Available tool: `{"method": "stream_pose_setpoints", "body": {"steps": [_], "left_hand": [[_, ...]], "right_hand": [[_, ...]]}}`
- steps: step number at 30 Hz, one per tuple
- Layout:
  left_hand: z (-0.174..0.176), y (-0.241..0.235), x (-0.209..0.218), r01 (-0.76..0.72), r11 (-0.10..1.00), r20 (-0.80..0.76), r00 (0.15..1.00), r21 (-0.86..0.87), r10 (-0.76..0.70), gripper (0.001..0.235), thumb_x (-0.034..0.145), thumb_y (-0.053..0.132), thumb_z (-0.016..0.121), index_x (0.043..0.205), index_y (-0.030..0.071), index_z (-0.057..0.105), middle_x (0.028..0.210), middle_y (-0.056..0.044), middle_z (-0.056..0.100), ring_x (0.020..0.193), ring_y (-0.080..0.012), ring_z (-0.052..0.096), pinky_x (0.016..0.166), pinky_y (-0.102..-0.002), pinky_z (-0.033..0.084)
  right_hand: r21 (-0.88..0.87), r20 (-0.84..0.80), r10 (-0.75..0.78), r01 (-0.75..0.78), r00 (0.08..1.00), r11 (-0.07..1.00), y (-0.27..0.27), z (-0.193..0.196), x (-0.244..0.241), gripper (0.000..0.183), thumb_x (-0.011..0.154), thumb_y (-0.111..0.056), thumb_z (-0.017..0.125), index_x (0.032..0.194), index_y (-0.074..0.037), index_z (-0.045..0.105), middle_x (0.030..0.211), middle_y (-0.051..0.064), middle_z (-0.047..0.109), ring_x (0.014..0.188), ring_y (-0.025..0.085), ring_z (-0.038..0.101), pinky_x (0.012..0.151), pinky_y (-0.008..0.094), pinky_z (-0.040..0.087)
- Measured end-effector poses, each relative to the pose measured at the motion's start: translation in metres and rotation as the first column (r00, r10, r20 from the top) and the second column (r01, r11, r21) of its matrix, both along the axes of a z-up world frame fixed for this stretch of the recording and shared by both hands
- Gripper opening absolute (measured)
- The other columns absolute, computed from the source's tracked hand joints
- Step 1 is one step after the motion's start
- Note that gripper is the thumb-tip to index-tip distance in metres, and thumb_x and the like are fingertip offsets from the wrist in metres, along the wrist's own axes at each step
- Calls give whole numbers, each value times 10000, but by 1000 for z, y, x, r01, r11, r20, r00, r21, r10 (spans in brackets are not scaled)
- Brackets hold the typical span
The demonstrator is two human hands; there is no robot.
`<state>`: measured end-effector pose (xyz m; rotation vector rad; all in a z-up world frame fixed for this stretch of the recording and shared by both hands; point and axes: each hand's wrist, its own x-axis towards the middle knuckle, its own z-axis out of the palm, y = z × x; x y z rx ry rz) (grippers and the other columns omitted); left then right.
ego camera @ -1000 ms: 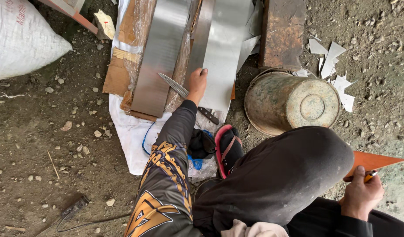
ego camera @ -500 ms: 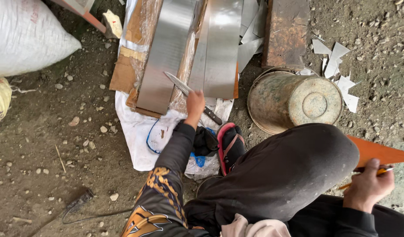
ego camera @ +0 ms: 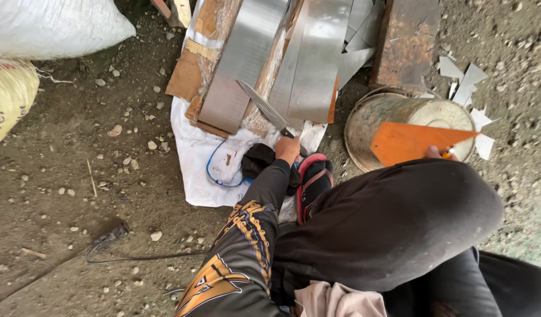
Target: The person sits on the ground and uses a pencil and an orange triangular template to mark cut lines on several metal sheets. The person repeatedly positions the template, draws lines along its edges, and moves the marked sheets aside.
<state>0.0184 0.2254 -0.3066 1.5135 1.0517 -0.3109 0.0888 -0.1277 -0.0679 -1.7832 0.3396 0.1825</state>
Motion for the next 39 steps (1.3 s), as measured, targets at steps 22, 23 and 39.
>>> {"method": "stream_pose_setpoints", "body": {"steps": [22,23,39], "left_hand": [[149,-47,-48,27,956,579,800,-291,154,278,1001,253,655,1035,-22,643,723,-76,684,578,-136,681,505,-291,550],[148,-45,-47,42,974,604,790,-224,105,282,1007,266,640,1056,-11,644,738,-66,697,605,-127,697,531,-285,560],[-15,184,-94,-361,722,254,932,590,258,361,946,267,654,1151,-29,622,1112,-181,673,949,-318,668,763,-436,570]], "right_hand": [[-109,-239,767,-802,595,588,162,-76,-22,380,1059,-412,567,1269,-116,683,950,94,703,829,135,631,762,340,517],[39,-225,758,-771,612,635,167,-84,-22,373,1070,-402,570,1273,-106,673,941,81,678,811,129,601,735,333,504],[-102,-418,694,-790,586,605,148,-128,-39,338,965,-402,661,931,-72,727,685,47,673,638,166,633,652,349,500]]}}
